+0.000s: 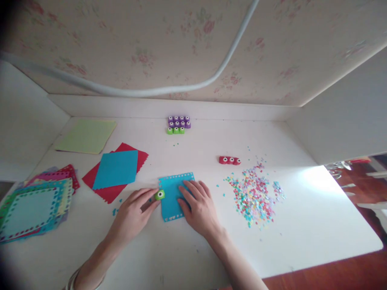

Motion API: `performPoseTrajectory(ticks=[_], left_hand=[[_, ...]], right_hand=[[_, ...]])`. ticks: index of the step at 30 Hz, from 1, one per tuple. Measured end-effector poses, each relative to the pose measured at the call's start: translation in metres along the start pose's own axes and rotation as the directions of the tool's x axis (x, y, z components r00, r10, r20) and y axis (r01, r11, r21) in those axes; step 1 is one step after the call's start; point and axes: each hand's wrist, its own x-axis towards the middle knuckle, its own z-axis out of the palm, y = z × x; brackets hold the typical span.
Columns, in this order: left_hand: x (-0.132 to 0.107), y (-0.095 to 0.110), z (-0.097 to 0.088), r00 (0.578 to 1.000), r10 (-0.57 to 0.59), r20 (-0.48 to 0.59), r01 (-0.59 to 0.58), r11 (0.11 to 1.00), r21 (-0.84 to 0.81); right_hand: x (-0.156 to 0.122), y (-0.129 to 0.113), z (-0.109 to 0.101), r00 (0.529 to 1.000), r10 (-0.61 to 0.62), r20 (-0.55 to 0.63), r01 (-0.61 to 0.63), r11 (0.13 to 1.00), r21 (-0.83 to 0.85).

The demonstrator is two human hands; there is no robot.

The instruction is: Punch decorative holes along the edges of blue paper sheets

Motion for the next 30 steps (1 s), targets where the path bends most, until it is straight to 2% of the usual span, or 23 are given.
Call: performPoseTrajectory(ticks=[5,30], left_hand=[[0.0011,-0.0004,-0.0007,1.000,-0.013,0.007,0.013,1.000,0.004],[0.0057,0.0012,-0.0023,0.998,-0.004,0.057,0.004,1.000,0.004]], right_hand=[[-0.0014,0.0040,0.0066,1.000,-0.025,-0.004,0.025,0.999,-0.021],[0.0010,0.0066,0.0037,0.999,-0.032,0.040,0.033,0.999,-0.030]])
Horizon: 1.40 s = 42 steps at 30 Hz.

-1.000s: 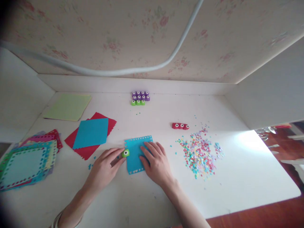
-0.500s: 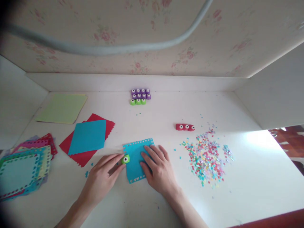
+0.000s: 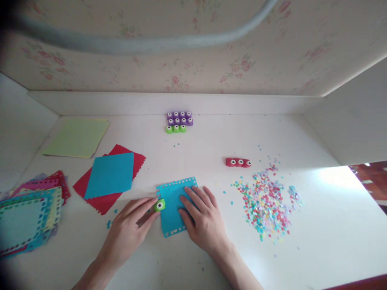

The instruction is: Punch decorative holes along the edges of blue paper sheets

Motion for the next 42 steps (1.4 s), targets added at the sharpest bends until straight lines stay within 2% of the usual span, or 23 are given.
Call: performPoseTrajectory(ticks=[10,15,19,24,29,33,35,39,42], left_hand=[[0.000,-0.001,0.001,1.000,0.001,0.019,-0.001,1.000,-0.006],[0.001,0.001,-0.002,0.999,-0.052,0.013,0.053,0.998,-0.038],[0.008,0.010,-0.008,0.993,-0.118,0.003,0.118,0.989,-0.089],[0.022,0.018,-0.006,0.995,-0.097,-0.005,0.097,0.995,-0.024],[0.025,0.016,-0.001,0.989,-0.129,0.072,0.132,0.991,-0.034],[0.031,0.015,0.000,0.967,-0.203,0.156,0.216,0.974,-0.072],[0.037,0.016,0.000,0.952,-0.229,0.203,0.241,0.970,-0.037],[0.048,0.018,0.000,0.924,-0.244,0.294,0.236,0.970,0.061],[0.051,0.018,-0.002,0.920,-0.235,0.315,0.231,0.972,0.050]], right_hand=[[0.001,-0.001,0.000,1.000,0.005,0.006,-0.005,1.000,-0.004],[0.001,-0.001,0.000,1.000,0.010,0.008,-0.010,1.000,0.002],[0.000,-0.001,-0.001,1.000,0.011,0.002,-0.011,1.000,0.009],[-0.001,-0.002,-0.001,1.000,0.016,-0.014,-0.015,1.000,0.011],[-0.002,-0.002,0.001,0.999,0.020,-0.034,-0.019,1.000,0.020],[-0.003,-0.002,0.001,0.999,0.023,-0.038,-0.022,1.000,0.022],[-0.004,-0.002,0.002,0.999,0.020,-0.039,-0.020,1.000,0.022],[-0.005,-0.003,0.003,0.999,0.026,-0.047,-0.025,0.999,0.021],[-0.006,-0.003,0.003,0.999,0.025,-0.049,-0.024,0.999,0.021]])
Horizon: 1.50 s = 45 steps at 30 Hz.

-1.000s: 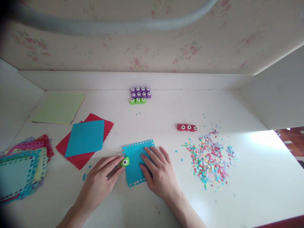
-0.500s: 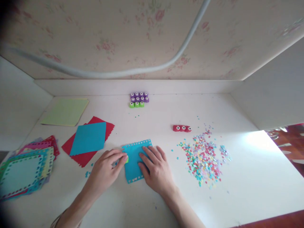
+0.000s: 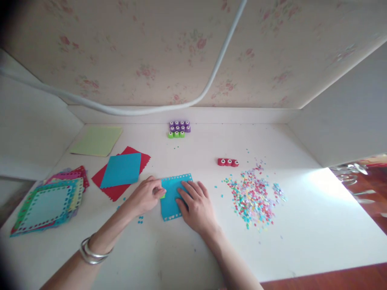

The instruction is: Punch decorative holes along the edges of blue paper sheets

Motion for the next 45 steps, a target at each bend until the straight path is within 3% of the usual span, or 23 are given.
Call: performPoseTrajectory(ticks=[8,15,25,29,33,37,41,45], left_hand=[[-0.014,0.001,-0.012,0.998,0.046,-0.051,-0.046,0.999,0.011],[-0.034,-0.022,-0.017,0.965,0.110,-0.239,-0.066,0.981,0.184],[-0.067,-0.056,0.006,0.899,0.250,-0.359,-0.182,0.960,0.211],[-0.071,-0.041,0.014,0.872,0.265,-0.411,-0.220,0.963,0.156],[-0.076,-0.009,0.018,0.871,0.347,-0.346,-0.335,0.937,0.096],[-0.078,0.010,0.022,0.864,0.364,-0.348,-0.371,0.927,0.049],[-0.075,0.009,0.028,0.866,0.351,-0.356,-0.370,0.929,0.016],[-0.075,0.000,0.036,0.873,0.369,-0.320,-0.378,0.925,0.036]], right_hand=[[-0.002,-0.001,0.000,1.000,0.002,-0.002,-0.002,1.000,0.001],[-0.002,-0.001,0.000,1.000,-0.001,-0.011,0.001,1.000,-0.004],[-0.001,-0.001,-0.002,0.997,-0.018,-0.077,0.020,0.999,0.031],[-0.003,-0.017,-0.013,0.992,0.018,-0.127,0.006,0.984,0.180],[-0.002,-0.042,-0.030,1.000,-0.025,0.017,0.015,0.904,0.427],[-0.003,-0.054,-0.040,0.997,-0.016,0.076,-0.027,0.847,0.531],[-0.012,-0.045,-0.045,0.991,0.122,0.055,-0.132,0.810,0.572],[-0.014,-0.006,-0.063,0.933,0.360,-0.017,-0.269,0.729,0.630]])
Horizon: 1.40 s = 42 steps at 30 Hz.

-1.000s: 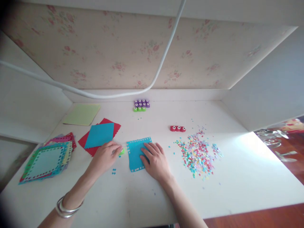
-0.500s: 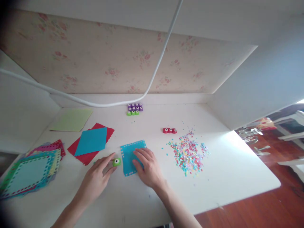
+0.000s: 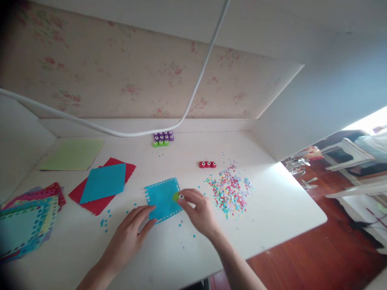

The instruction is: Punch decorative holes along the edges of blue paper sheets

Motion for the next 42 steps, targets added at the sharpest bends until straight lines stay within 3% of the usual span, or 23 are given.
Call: performPoseTrajectory(ticks=[2,5,9,13,17,24,28,31,33,35,38,42], left_hand=[[-0.003,-0.004,0.003,1.000,-0.006,0.008,0.006,1.000,0.012],[-0.006,-0.008,0.006,1.000,-0.011,0.004,0.011,1.000,0.021],[-0.007,-0.012,0.009,1.000,0.001,-0.004,-0.001,1.000,0.029],[-0.007,-0.014,0.010,1.000,0.002,-0.019,-0.002,1.000,0.027],[-0.007,-0.014,0.010,1.000,-0.003,-0.011,0.003,1.000,0.013],[-0.007,-0.016,0.011,1.000,-0.003,-0.015,0.003,1.000,-0.006],[-0.007,-0.014,0.011,1.000,0.012,-0.006,-0.012,1.000,0.008],[-0.009,-0.012,0.012,0.998,0.058,0.014,-0.058,0.996,0.063],[-0.010,-0.010,0.012,0.995,0.097,0.022,-0.099,0.989,0.111],[-0.010,-0.008,0.013,0.993,0.116,0.031,-0.119,0.982,0.149],[-0.010,-0.006,0.012,0.994,0.098,0.038,-0.103,0.981,0.167],[-0.010,-0.006,0.011,0.996,0.077,0.036,-0.082,0.987,0.141]], right_hand=[[0.017,0.014,-0.030,0.981,0.102,-0.165,-0.104,0.995,-0.005],[0.050,0.040,-0.077,0.856,0.230,-0.462,-0.305,0.948,-0.095],[0.090,0.072,-0.115,0.794,0.284,-0.538,-0.447,0.872,-0.198],[0.112,0.095,-0.122,0.764,0.305,-0.569,-0.518,0.816,-0.257],[0.121,0.109,-0.120,0.767,0.311,-0.561,-0.546,0.776,-0.316],[0.123,0.094,-0.124,0.790,0.240,-0.565,-0.522,0.745,-0.414],[0.135,0.068,-0.101,0.873,0.119,-0.472,-0.379,0.774,-0.506],[0.156,0.047,-0.056,0.963,0.043,-0.267,-0.190,0.811,-0.553],[0.175,0.036,-0.020,0.994,0.002,-0.105,-0.061,0.824,-0.563],[0.197,0.027,0.014,0.999,-0.026,0.025,0.035,0.820,-0.571],[0.227,0.020,0.052,0.992,-0.040,0.120,0.105,0.795,-0.598],[0.245,0.021,0.071,0.991,-0.032,0.133,0.109,0.772,-0.626]])
